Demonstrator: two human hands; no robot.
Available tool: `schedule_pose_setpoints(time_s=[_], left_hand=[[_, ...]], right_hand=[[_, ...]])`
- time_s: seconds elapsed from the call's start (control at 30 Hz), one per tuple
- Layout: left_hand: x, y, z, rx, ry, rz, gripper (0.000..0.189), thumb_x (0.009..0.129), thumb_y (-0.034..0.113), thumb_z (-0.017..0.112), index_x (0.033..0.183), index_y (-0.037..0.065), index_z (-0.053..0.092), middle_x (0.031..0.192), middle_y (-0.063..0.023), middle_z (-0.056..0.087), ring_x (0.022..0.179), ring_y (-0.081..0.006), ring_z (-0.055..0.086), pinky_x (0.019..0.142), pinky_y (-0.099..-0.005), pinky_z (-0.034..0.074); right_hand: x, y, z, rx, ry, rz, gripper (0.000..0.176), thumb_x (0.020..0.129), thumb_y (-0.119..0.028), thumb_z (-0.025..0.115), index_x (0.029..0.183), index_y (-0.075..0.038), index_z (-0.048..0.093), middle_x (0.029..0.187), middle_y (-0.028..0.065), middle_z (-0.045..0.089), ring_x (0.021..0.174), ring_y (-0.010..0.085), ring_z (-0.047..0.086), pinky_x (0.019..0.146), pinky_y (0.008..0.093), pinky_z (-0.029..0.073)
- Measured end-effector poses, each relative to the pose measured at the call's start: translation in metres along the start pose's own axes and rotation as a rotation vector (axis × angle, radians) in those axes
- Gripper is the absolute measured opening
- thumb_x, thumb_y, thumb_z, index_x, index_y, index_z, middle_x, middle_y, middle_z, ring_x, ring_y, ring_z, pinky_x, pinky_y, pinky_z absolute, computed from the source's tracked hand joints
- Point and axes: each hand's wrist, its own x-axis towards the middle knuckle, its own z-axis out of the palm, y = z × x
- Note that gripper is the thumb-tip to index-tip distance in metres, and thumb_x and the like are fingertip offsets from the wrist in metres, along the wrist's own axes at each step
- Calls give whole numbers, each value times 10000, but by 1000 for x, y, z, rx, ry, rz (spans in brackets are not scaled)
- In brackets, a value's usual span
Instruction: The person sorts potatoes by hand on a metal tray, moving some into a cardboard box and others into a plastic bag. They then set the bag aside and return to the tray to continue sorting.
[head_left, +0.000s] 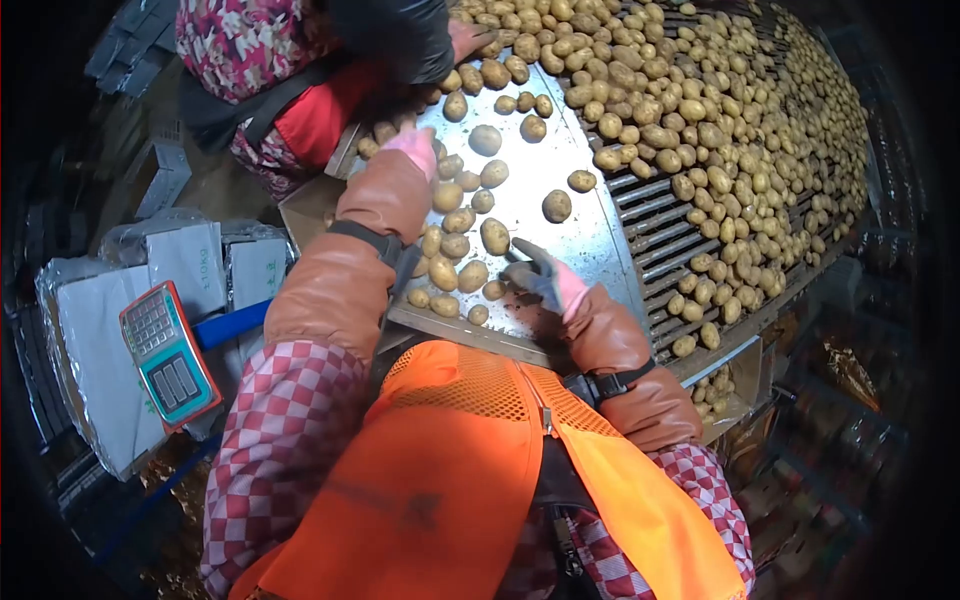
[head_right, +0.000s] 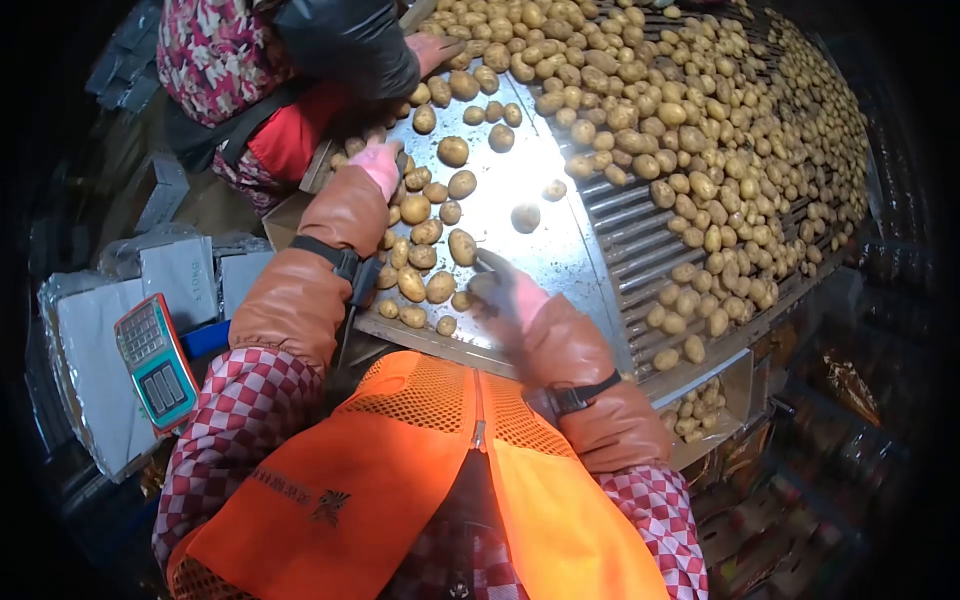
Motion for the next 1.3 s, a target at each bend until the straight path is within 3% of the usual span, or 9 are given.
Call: schedule_pose_setpoints(time_s=[0.13, 0.4, 0.6, 0.73, 0.93, 1.03, 1.07, 1.1, 1.3], left_hand=[[-15, -10, 27, -65, -115, -125, 592, 902, 521, 624, 1375, 172, 561, 1320, -191, 602, 1266, -349, 550, 1069, -450, 438], [-61, 45, -18, -1193, -512, -233, 372, 881, 321, 751, 1193, 127, 691, 1149, -155, 688, 1082, -260, 652, 935, -364, 507], [9, 96, 23, 4, 182, 404, 347, 891, 218, 650, 1237, 238, 664, 1338, -152, 588, 1183, -365, 584, 1004, -447, 477], [22, 88, 22, 186, -54, 446, 360, 876, 199, 634, 1234, 235, 642, 1273, -156, 617, 1147, -377, 598, 978, -461, 486], [-33, 135, -33, -664, -556, 57, 337, 969, 295, 649, 1268, 140, 641, 1246, -140, 655, 1152, -265, 635, 987, -363, 487], [-3, 119, 7, -349, -517, 657, 359, 969, 224, 651, 1307, 105, 630, 1195, -177, 679, 1118, -243, 644, 967, -352, 497], [3, 129, -17, -422, -463, 428, 394, 946, 150, 635, 1338, 120, 606, 1236, -180, 652, 1154, -258, 623, 980, -348, 492], [16, 142, -44, -489, -403, 203, 451, 923, 76, 620, 1368, 134, 583, 1276, -182, 625, 1191, -273, 603, 992, -344, 486], [144, 109, 6, 263, 14, 171, 618, 904, 225, 616, 1477, 341, 416, 1500, -186, 416, 1335, -396, 478, 1103, -488, 412]], right_hand=[[-37, 2, -26, 591, 151, 208, 759, 972, -232, 658, 1533, 17, 212, 1351, 218, 554, 1174, 280, 609, 913, 421, 552], [-43, -4, -24, 1011, 287, 71, 617, 980, -425, 600, 1490, -145, 395, 1300, 155, 572, 1043, 324, 641, 833, 484, 556], [-22, 7, -26, 445, 433, -238, 561, 896, 3, 664, 1415, -54, 457, 1215, 106, 644, 1063, 158, 638, 857, 309, 555], [-52, 15, -35, -33, 338, -231, 575, 891, 5, 669, 1421, -34, 448, 1218, 119, 645, 1081, 175, 640, 887, 321, 553], [-74, 0, -34, 804, 281, 30, 682, 979, -322, 611, 1559, -152, 295, 1427, 153, 475, 1227, 290, 558, 938, 402, 537], [-64, 14, -42, 546, 266, -135, 735, 963, -332, 643, 1575, -213, 256, 1443, 140, 475, 1227, 269, 548, 916, 393, 529], [-60, 10, -42, 262, 226, -271, 749, 956, -343, 656, 1576, -226, 252, 1434, 136, 486, 1218, 259, 548, 899, 386, 528], [-58, 6, -49, 1163, 187, 67, 698, 969, -153, 606, 1569, -160, 251, 1419, 108, 475, 1133, 261, 561, 879, 370, 501], [-88, 10, -57, 652, 361, -49, 710, 954, -283, 648, 1545, -127, 287, 1344, 120, 555, 1189, 269, 563, 939, 416, 505]])
